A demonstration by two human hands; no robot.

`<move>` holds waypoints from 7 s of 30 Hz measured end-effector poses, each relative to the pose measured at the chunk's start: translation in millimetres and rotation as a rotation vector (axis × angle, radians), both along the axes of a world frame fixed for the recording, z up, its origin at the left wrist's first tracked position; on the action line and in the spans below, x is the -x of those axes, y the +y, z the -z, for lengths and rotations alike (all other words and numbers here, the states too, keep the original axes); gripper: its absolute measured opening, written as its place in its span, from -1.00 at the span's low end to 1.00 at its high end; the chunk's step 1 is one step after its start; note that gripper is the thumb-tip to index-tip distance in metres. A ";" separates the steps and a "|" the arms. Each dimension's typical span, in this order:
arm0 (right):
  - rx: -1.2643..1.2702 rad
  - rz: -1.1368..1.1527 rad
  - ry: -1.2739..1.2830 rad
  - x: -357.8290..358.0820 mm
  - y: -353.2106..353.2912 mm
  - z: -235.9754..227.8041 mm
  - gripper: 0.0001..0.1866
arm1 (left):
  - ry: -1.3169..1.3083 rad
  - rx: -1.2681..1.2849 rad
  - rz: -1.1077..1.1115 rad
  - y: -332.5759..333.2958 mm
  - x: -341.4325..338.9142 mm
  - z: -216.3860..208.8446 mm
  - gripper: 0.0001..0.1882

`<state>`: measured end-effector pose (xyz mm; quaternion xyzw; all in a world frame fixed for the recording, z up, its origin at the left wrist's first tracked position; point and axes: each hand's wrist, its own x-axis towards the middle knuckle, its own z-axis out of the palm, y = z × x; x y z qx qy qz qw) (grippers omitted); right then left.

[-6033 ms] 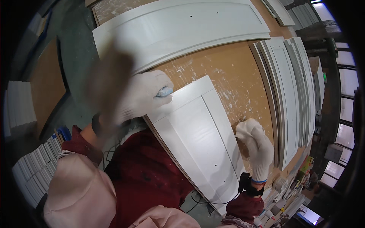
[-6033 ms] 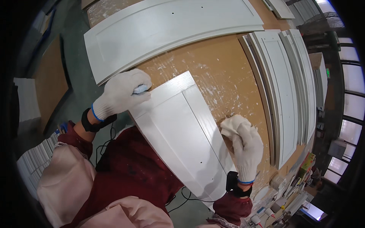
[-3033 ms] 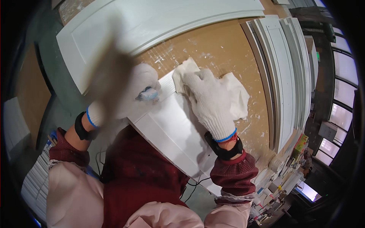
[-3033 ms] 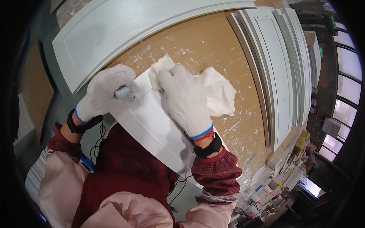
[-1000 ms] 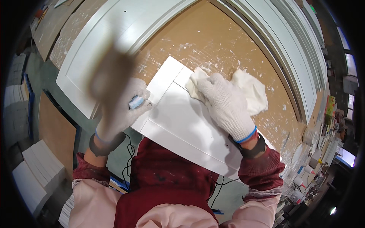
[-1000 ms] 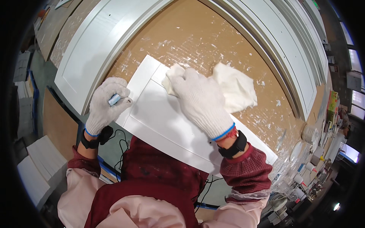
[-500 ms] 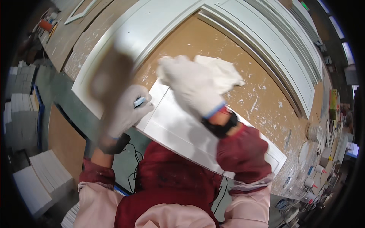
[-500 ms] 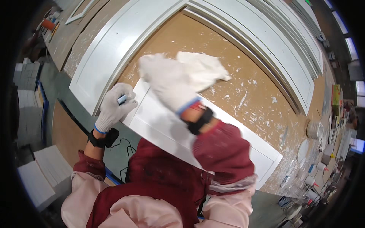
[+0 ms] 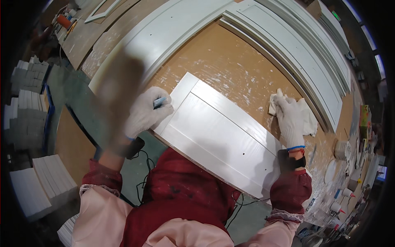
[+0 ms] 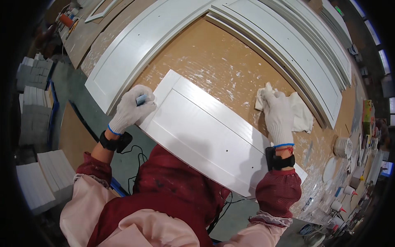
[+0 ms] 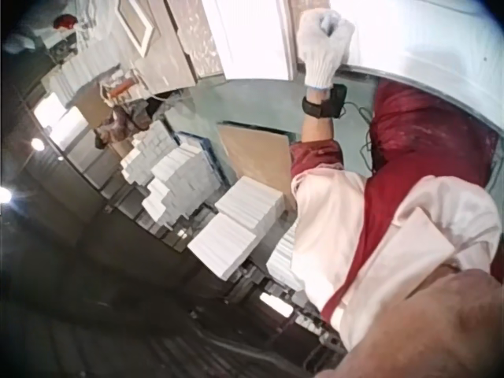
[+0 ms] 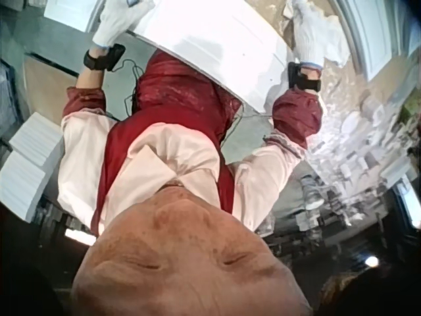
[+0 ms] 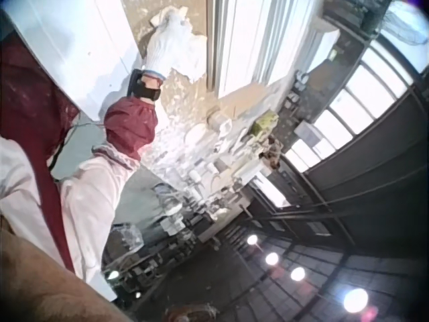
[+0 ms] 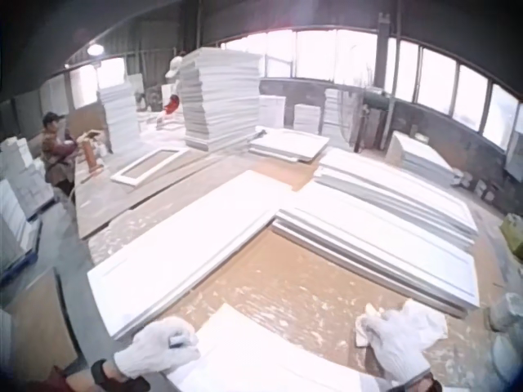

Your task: Applying a white liquid finish or filler to the grooves of a cabinet door panel and wiping away the excess with a cloth.

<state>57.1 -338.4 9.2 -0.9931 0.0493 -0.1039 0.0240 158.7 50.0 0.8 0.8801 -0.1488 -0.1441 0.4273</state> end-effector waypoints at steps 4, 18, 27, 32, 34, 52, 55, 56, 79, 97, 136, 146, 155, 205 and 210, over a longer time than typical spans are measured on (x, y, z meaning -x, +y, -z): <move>0.125 0.034 -0.020 0.2 -1.4 -1.7 -0.70 | 0.174 -0.051 -0.059 -12.6 15.5 -14.9 -0.81; -1.545 -0.064 0.507 52.0 189.4 -31.0 -0.39 | 0.616 0.936 0.094 -35.5 123.7 -17.6 -0.48; -1.362 -0.066 0.361 68.3 188.9 -24.8 -0.57 | 0.262 0.575 0.338 -18.6 110.1 -10.2 -0.23; -0.857 0.014 0.116 22.3 170.1 -34.5 -0.65 | -0.360 0.200 0.113 11.1 93.8 -4.0 -0.42; -0.843 0.013 0.109 13.0 166.8 -30.5 -0.64 | -0.312 0.167 0.062 19.4 90.0 11.2 -0.39; -0.578 -0.012 -0.033 -32.7 196.4 -7.8 -0.70 | -0.386 -0.030 0.243 37.4 72.7 16.1 -0.18; -0.567 -0.012 0.003 -37.4 199.8 -8.1 -0.70 | -0.374 -0.022 0.235 38.4 73.5 17.9 -0.18; -0.556 -0.002 0.026 -38.8 200.4 -7.5 -0.70 | -0.371 -0.021 0.231 38.5 73.6 18.3 -0.18; -0.451 0.069 -0.006 -40.0 206.3 -8.5 -0.71 | -0.411 0.017 0.222 37.8 74.2 26.2 -0.18; -0.327 0.031 -0.044 -31.9 204.0 6.1 -0.65 | -0.399 0.033 0.215 35.9 73.0 28.0 -0.16; -0.940 0.174 0.072 41.9 172.6 -45.1 -0.58 | -0.331 0.006 0.092 15.7 75.5 20.7 -0.22; -1.162 0.201 -0.165 79.1 196.9 -19.9 -0.53 | -0.386 0.286 -0.116 16.9 105.9 14.7 -0.39; -0.808 -0.504 0.204 47.9 207.5 -57.0 -0.41 | 1.036 1.023 -0.066 2.5 114.7 -7.4 -0.53; -0.180 -0.541 0.433 -52.7 225.5 -19.7 -0.83 | 0.106 -0.175 0.636 -35.7 -66.0 -1.1 -0.71; -0.149 -0.636 0.443 -47.6 223.1 -19.5 -0.85 | 0.143 -0.216 0.669 -41.4 -72.0 -1.4 -0.75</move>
